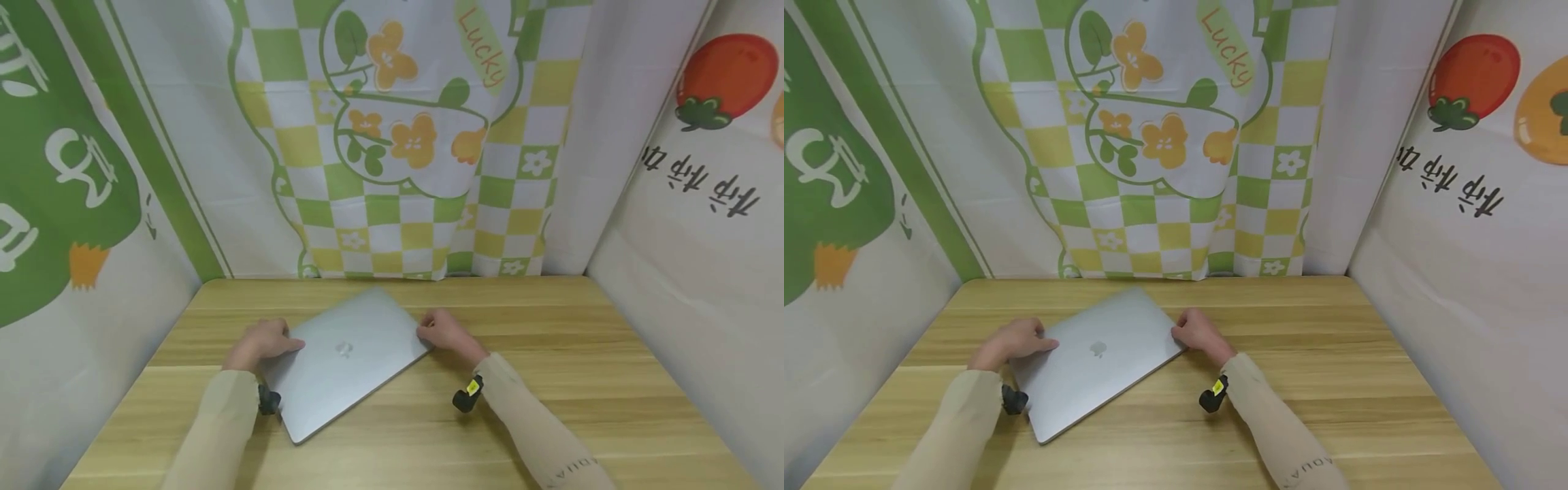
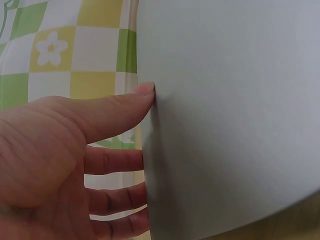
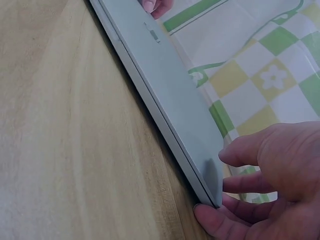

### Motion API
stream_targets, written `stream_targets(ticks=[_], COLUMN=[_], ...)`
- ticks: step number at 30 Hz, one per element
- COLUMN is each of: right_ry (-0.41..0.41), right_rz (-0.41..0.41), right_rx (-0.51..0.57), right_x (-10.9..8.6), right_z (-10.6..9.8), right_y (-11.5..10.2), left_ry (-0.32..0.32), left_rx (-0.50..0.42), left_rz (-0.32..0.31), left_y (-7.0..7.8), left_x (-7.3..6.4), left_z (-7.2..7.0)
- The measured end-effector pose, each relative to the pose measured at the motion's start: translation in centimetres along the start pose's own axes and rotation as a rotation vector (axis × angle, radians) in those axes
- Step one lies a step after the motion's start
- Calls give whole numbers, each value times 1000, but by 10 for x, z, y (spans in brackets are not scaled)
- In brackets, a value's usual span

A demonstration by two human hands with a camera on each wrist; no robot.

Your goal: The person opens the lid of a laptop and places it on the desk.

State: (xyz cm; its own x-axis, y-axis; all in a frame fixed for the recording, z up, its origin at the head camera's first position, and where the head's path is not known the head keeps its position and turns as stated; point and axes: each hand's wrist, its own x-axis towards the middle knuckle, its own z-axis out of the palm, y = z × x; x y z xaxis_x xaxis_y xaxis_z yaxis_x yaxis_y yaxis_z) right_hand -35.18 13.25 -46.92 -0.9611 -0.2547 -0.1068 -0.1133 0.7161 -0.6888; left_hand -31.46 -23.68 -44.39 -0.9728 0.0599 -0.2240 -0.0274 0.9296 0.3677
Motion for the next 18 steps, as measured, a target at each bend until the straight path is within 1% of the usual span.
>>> stream_targets(ticks=[4, 6, 10, 13, 18], right_ry=[-14, -21, -3, 21, 7], right_rz=[8, 16, 21, 12, 34], right_rx=[16, 28, 36, 18, 15], right_x=[-2, -3, -8, -12, -20], right_z=[-1, -3, -7, -12, -18], right_y=[3, 6, 12, 17, 20], left_ry=[0, 0, 5, -1, -12], left_rx=[-9, -10, -4, -6, 3], left_rz=[-5, 3, 33, 49, 52], left_y=[3, 4, 11, 17, 24], left_x=[2, 3, 7, 10, 14], left_z=[2, 3, 5, 6, 6])
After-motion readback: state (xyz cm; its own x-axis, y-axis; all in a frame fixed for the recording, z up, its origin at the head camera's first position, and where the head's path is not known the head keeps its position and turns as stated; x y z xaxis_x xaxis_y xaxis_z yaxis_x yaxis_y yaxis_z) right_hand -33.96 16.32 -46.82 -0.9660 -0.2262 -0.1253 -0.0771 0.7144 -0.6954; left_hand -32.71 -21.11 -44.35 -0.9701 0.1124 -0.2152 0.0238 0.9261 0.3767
